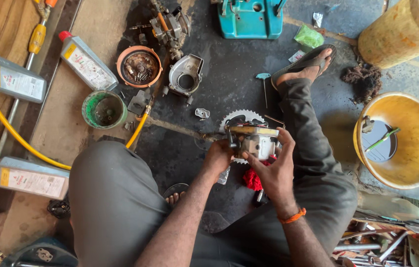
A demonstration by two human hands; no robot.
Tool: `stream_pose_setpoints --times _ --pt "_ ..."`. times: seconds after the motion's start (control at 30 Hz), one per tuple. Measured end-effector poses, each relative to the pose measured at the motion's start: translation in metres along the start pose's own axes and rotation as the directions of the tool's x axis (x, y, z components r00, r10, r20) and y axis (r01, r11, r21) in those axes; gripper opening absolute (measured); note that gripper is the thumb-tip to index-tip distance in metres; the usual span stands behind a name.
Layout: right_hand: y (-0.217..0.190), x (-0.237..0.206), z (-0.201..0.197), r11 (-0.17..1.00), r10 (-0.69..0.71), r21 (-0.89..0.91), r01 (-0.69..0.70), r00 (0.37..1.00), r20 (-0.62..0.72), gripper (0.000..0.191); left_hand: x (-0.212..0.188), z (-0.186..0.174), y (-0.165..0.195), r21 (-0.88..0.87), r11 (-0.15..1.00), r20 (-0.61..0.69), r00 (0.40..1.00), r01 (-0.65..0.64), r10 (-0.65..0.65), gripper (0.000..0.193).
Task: The person sits on the workshop floor assembling a small engine. They pick up the aluminum cylinder, fit it onto the engine block, press and align the parts by hand, wipe components with a red cloth, and repeatedly lift and reposition the engine assembly to check the fit.
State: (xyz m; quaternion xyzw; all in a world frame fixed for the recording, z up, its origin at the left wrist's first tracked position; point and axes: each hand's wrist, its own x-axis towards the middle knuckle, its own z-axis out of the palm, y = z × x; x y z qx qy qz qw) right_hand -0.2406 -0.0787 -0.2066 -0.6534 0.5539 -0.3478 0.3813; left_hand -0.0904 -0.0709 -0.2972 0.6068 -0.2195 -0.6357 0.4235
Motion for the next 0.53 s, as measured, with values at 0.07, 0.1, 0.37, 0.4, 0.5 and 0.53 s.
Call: stream_pose_setpoints --times 0.07,0.1,0.37,0.4,0.5,0.53 --pt "-0.006 0.001 0.005 0.999 0.046 -0.020 -0.046 0.999 0.008 0.099 0.001 -0.003 -0.003 -0.122 0.992 0.022 1.000 -0.011 0.014 0.032" --pt "-0.009 0.000 0.007 0.997 0.073 -0.030 -0.072 0.997 0.010 0.099 0.000 -0.004 -0.006 -0.075 0.997 -0.009 1.000 -0.006 0.006 0.034" --pt "-0.017 0.002 0.004 0.994 0.039 -0.099 -0.036 0.999 0.034 0.114 0.006 0.000 -0.014 -0.109 0.992 -0.040 0.998 -0.059 0.055 0.043" --pt "-0.015 0.000 0.004 0.995 0.028 -0.099 -0.024 0.999 0.037 0.118 0.006 0.000 -0.015 -0.079 0.996 -0.054 0.998 -0.029 0.025 0.046" --pt "-0.010 0.001 0.004 0.995 0.066 -0.080 -0.060 0.995 0.076 0.121 0.005 0.000 -0.016 -0.003 1.000 -0.093 0.995 0.020 -0.020 0.053" --pt "-0.010 0.002 0.004 0.988 0.092 -0.130 -0.082 0.993 0.070 0.124 0.004 0.001 -0.015 0.015 1.000 -0.100 0.995 0.008 -0.007 0.054"
